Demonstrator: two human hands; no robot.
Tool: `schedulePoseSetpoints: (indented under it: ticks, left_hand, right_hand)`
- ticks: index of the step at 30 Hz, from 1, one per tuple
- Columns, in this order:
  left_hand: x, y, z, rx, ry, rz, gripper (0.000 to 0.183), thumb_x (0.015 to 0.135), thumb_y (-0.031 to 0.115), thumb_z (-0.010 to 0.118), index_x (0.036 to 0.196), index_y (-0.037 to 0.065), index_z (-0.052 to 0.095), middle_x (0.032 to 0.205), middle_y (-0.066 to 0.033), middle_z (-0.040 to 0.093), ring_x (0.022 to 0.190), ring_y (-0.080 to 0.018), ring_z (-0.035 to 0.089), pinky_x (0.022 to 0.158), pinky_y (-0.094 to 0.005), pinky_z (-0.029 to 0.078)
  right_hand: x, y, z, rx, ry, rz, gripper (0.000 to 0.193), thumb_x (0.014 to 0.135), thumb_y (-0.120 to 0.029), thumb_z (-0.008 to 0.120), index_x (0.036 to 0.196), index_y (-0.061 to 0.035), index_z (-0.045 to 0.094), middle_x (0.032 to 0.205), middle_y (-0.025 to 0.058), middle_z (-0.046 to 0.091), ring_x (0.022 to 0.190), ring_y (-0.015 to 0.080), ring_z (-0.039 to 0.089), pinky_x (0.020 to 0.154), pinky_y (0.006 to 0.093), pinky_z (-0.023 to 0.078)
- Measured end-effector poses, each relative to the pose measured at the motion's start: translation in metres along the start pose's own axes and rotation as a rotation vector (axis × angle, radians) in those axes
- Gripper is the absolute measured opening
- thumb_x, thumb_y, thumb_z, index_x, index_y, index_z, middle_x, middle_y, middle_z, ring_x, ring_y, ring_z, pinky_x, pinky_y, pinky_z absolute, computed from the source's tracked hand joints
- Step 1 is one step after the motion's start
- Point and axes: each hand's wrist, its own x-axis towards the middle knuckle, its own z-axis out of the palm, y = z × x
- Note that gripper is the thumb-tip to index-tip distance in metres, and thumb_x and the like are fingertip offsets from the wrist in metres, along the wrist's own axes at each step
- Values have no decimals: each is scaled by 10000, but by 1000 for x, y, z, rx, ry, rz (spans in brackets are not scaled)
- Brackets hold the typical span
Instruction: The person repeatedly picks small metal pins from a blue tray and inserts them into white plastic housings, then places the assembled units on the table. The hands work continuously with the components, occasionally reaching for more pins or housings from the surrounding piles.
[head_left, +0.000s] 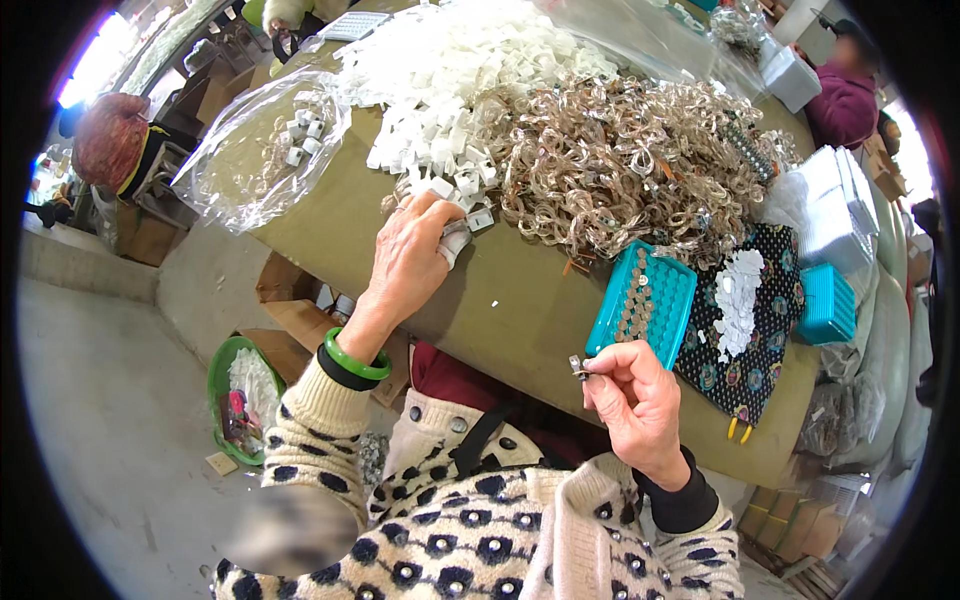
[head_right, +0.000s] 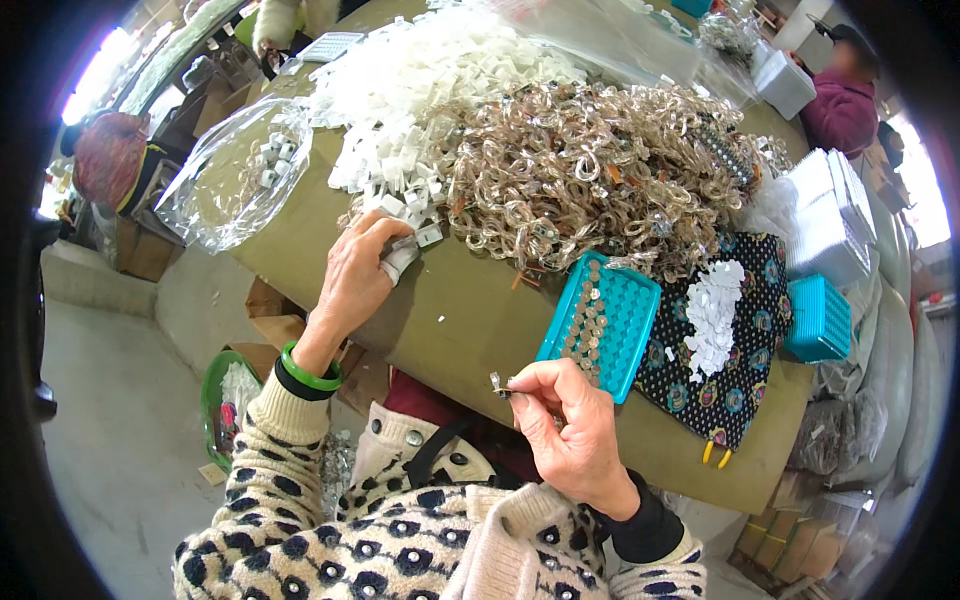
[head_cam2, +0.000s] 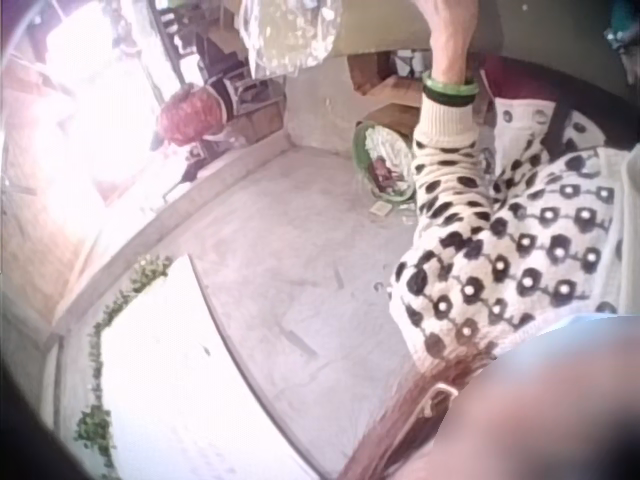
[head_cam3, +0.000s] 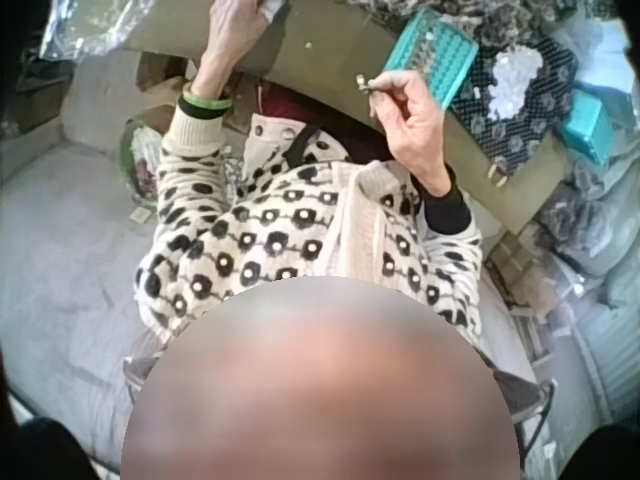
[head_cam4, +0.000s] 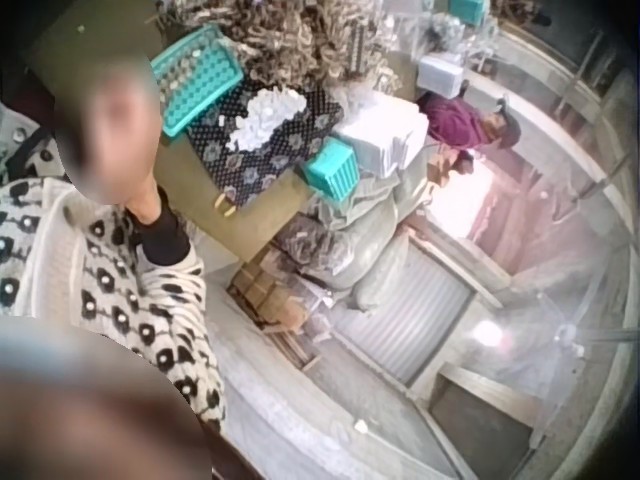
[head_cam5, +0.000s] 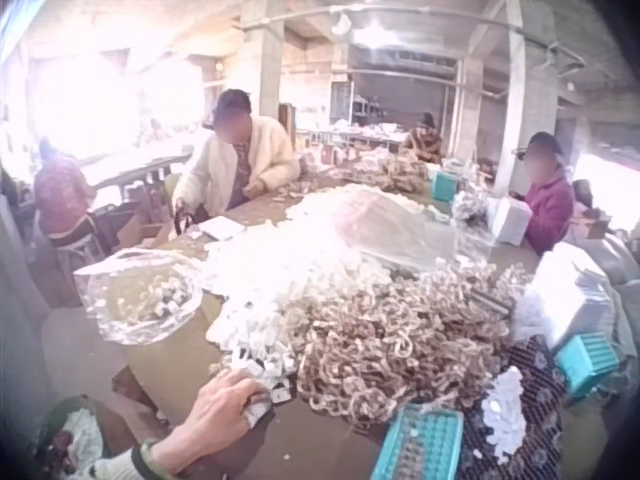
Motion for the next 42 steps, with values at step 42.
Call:
schedulePoseSetpoints:
  ticks: [42]
  left_hand:
    - [-56, 120, 38, -1901, -301, -430, 292, 874, 50, 701, 1163, 45, 664, 1048, -154, 679, 903, -251, 681, 782, -388, 585]
  right_hand:
    - [2, -6, -20, 484, 177, 49, 91, 880, 66, 639, 930, 19, 579, 905, 67, 630, 789, 105, 652, 694, 214, 510]
